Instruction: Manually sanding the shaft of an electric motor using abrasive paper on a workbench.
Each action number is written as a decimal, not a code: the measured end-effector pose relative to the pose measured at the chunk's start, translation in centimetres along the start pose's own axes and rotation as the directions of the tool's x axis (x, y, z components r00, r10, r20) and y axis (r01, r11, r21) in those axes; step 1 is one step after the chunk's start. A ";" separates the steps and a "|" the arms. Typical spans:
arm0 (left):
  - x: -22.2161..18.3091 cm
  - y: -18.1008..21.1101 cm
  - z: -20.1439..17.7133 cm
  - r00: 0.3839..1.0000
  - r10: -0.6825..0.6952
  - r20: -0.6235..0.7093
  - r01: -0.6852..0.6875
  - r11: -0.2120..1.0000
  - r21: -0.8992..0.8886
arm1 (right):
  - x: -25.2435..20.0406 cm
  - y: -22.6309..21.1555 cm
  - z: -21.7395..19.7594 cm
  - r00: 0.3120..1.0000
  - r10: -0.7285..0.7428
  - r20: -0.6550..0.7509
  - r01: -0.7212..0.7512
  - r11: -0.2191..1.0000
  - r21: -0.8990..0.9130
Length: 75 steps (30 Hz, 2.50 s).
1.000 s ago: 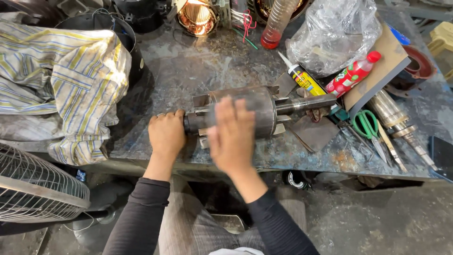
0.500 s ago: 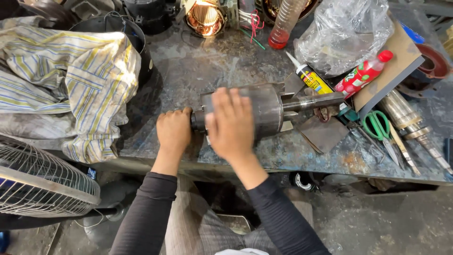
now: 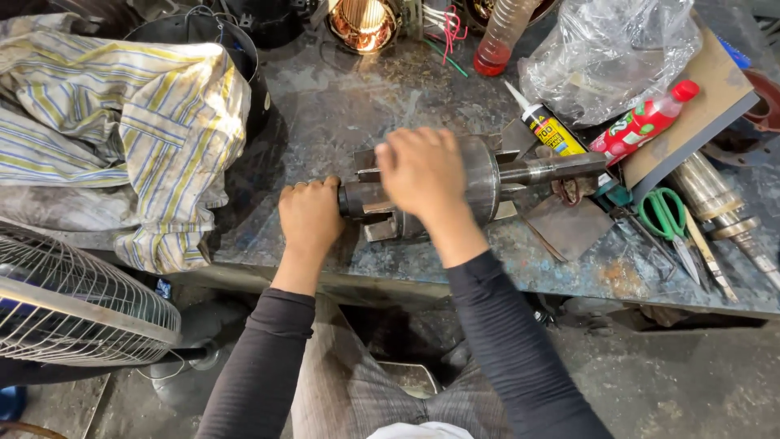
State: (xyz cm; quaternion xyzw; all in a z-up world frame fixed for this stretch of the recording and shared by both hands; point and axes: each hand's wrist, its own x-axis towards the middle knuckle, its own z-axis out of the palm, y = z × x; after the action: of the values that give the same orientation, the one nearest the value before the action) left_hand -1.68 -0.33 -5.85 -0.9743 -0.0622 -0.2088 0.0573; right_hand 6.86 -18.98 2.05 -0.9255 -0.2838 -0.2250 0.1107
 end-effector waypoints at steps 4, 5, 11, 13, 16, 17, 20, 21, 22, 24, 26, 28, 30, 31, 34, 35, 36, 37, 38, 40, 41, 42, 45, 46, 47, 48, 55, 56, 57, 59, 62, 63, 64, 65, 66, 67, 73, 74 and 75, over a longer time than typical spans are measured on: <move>-0.1 -0.7 1.0 0.999 0.024 0.028 -0.023 0.999 -0.026 | -1.5 -5.2 -0.9 0.980 -0.128 -0.152 0.139 0.988 0.066; -0.2 -0.6 0.7 0.999 0.025 0.030 -0.024 0.999 -0.025 | -1.8 -4.0 -1.6 0.980 -0.127 -0.150 0.138 0.988 0.067; -0.9 0.2 -1.1 0.999 -0.006 0.033 0.008 0.999 -0.046 | -2.9 7.2 -3.6 0.994 -0.083 -0.070 0.084 0.996 0.007; -1.0 0.4 -0.6 1.000 -0.010 0.027 0.011 0.999 -0.046 | -3.1 9.7 -2.4 0.996 0.093 0.005 -0.093 0.995 -0.030; -1.1 0.4 -0.5 1.000 -0.010 0.020 0.011 0.999 -0.043 | -2.0 3.0 -3.8 0.990 0.115 -0.077 -0.115 0.993 0.010; -1.1 0.1 -0.3 1.000 -0.009 0.017 0.009 0.999 -0.042 | -1.8 0.2 -3.8 0.990 0.116 -0.081 -0.115 0.993 0.011; -1.6 -0.2 -0.1 1.000 0.023 0.016 -0.023 1.000 -0.018 | -2.0 -4.8 -3.8 0.996 -0.054 -0.077 0.062 0.993 0.104; -1.5 -0.3 -0.5 0.999 0.031 0.031 -0.030 0.999 -0.028 | -2.1 -4.2 -3.7 0.994 -0.100 -0.053 0.107 0.985 0.137; -1.4 -0.5 -0.8 0.998 0.038 0.046 -0.037 0.999 -0.037 | -2.1 -3.7 -3.6 0.989 -0.147 -0.031 0.150 0.974 0.170; -1.4 -0.2 -1.4 0.999 0.028 0.026 -0.027 0.999 -0.036 | -1.4 1.1 -4.4 0.998 -0.067 0.021 0.062 0.979 0.192; -1.6 0.1 -1.4 1.000 0.024 0.011 -0.024 0.999 -0.044 | -1.5 5.9 -5.1 0.997 0.020 0.080 -0.036 0.978 0.205; -1.6 0.3 -1.1 1.000 -0.004 -0.004 0.004 1.000 -0.024 | -1.6 11.0 -6.2 0.945 0.143 0.294 -0.205 0.960 0.192; -1.8 0.3 -0.4 1.000 -0.009 0.006 0.010 0.999 -0.030 | -1.6 10.7 -3.9 0.944 0.190 0.270 -0.217 0.973 0.072; -1.7 0.2 -0.3 1.000 -0.014 0.007 0.014 1.000 -0.026 | -1.5 10.5 -2.9 0.946 0.230 0.230 -0.227 0.973 -0.040; -1.7 0.3 -0.3 1.000 -0.015 0.009 0.015 1.000 -0.004 | -1.8 -0.9 -4.8 0.992 0.124 -0.037 -0.117 0.982 0.147; -1.9 0.1 0.9 1.000 -0.012 0.010 0.012 1.000 -0.008 | -2.5 -2.9 -3.9 0.991 0.127 -0.035 -0.121 0.982 0.144; -2.0 -0.2 2.1 0.999 0.001 -0.032 0.000 1.000 0.006 | -3.2 -4.8 -3.1 0.993 0.023 -0.115 -0.010 0.993 0.120; -1.8 -0.7 3.3 0.997 0.013 -0.080 -0.011 1.000 0.023 | -3.5 -6.9 -2.2 0.977 -0.084 -0.197 0.103 0.991 0.088; -1.7 -0.5 2.2 0.996 0.015 -0.085 -0.013 1.000 0.024 | -3.9 -6.0 -2.7 0.976 -0.083 -0.202 0.102 0.991 0.085; -1.9 -0.6 0.1 0.997 0.035 -0.075 -0.037 0.999 -0.026 | -4.7 -4.6 -3.5 0.954 -0.212 -0.214 0.250 0.953 0.172; -2.1 -0.2 -0.9 0.997 0.038 -0.072 -0.040 0.999 -0.025 | -5.4 -2.6 -4.2 0.955 -0.208 -0.213 0.246 0.953 0.174; -2.3 0.1 -1.9 0.995 0.020 -0.097 -0.024 0.999 -0.035 | -6.1 -0.7 -4.9 0.950 -0.194 -0.245 0.227 0.967 0.112; -2.3 0.7 -1.6 0.988 -0.007 -0.157 0.001 0.999 -0.038 | -8.4 6.2 -4.7 0.957 -0.062 -0.285 0.090 0.992 0.087; -2.4 0.7 -1.1 0.982 -0.013 -0.186 0.008 1.000 -0.026 | -9.3 8.6 -4.2 0.956 0.065 -0.286 -0.028 0.991 0.132; -2.3 0.7 -1.0 0.983 -0.019 -0.185 0.014 1.000 -0.027 | -9.1 7.5 -3.6 0.957 0.060 -0.284 -0.023 0.991 0.131; -2.3 0.8 -0.9 0.982 -0.027 -0.189 0.022 0.999 -0.029 | -9.0 6.4 -3.0 0.935 0.103 -0.339 -0.079 0.993 0.085; -2.4 -0.1 -1.3 0.993 0.049 -0.109 -0.051 0.999 -0.011 | -10.4 -6.7 -1.2 0.947 -0.096 -0.305 0.128 0.988 0.085; -2.4 -0.2 -1.0 0.993 0.050 -0.110 -0.052 0.999 -0.010 | -10.5 -5.1 -0.8 0.947 -0.096 -0.306 0.128 0.988 0.085; -2.4 -0.2 -0.6 0.993 0.039 -0.107 -0.042 0.999 -0.026 | -10.7 -3.4 -0.3 0.954 -0.110 -0.280 0.149 0.981 0.122; -2.4 -0.3 0.2 0.994 0.037 -0.098 -0.042 0.998 -0.046 | -11.3 1.1 0.1 0.962 -0.116 -0.249 0.158 0.975 0.158; -1.8 0.1 1.0 0.999 -0.007 -0.034 0.007 1.000 -0.020 | -11.4 6.6 0.2 0.927 0.141 -0.346 -0.106 0.987 0.118; -1.8 0.1 0.9 0.999 -0.016 -0.030 0.016 1.000 -0.003 | -11.1 6.0 0.7 0.903 0.227 -0.364 -0.186 0.972 0.145; -1.9 0.2 0.7 0.999 -0.025 -0.026 0.025 1.000 0.015 | -10.9 5.3 1.1 0.872 0.311 -0.379 -0.264 0.949 0.172; -1.9 0.1 0.9 0.999 -0.032 -0.027 0.033 0.999 0.017 | -10.3 2.6 0.6 0.874 0.305 -0.379 -0.257 0.951 0.174; -1.9 0.1 1.0 1.000 -0.024 -0.012 0.024 1.000 -0.014 | -9.7 -0.2 0.0 0.925 0.194 -0.328 -0.152 0.977 0.151; -1.8 -0.1 1.1 1.000 -0.011 -0.001 0.011 0.999 -0.041 | -9.1 -3.0 -0.5 0.957 0.083 -0.279 -0.046 0.990 0.135; -0.7 -0.6 1.1 1.000 -0.009 0.009 0.010 1.000 -0.029 | -6.7 2.8 -2.4 0.937 -0.103 -0.333 0.134 0.988 0.074; -0.5 -0.5 0.8 1.000 -0.004 0.011 0.004 1.000 -0.030 | -6.8 5.1 -2.0 0.938 -0.098 -0.332 0.129 0.989 0.073; -0.4 -0.2 0.6 1.000 -0.018 0.023 0.018 1.000 -0.021 | -6.7 7.6 -1.7 0.933 -0.010 -0.360 0.032 0.998 0.054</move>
State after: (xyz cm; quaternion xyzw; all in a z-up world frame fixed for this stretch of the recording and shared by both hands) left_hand -1.85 -0.05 -6.50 -0.9765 -0.0694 -0.1990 0.0445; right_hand 5.69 -28.90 -0.30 -0.8618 -0.2753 -0.3834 0.1857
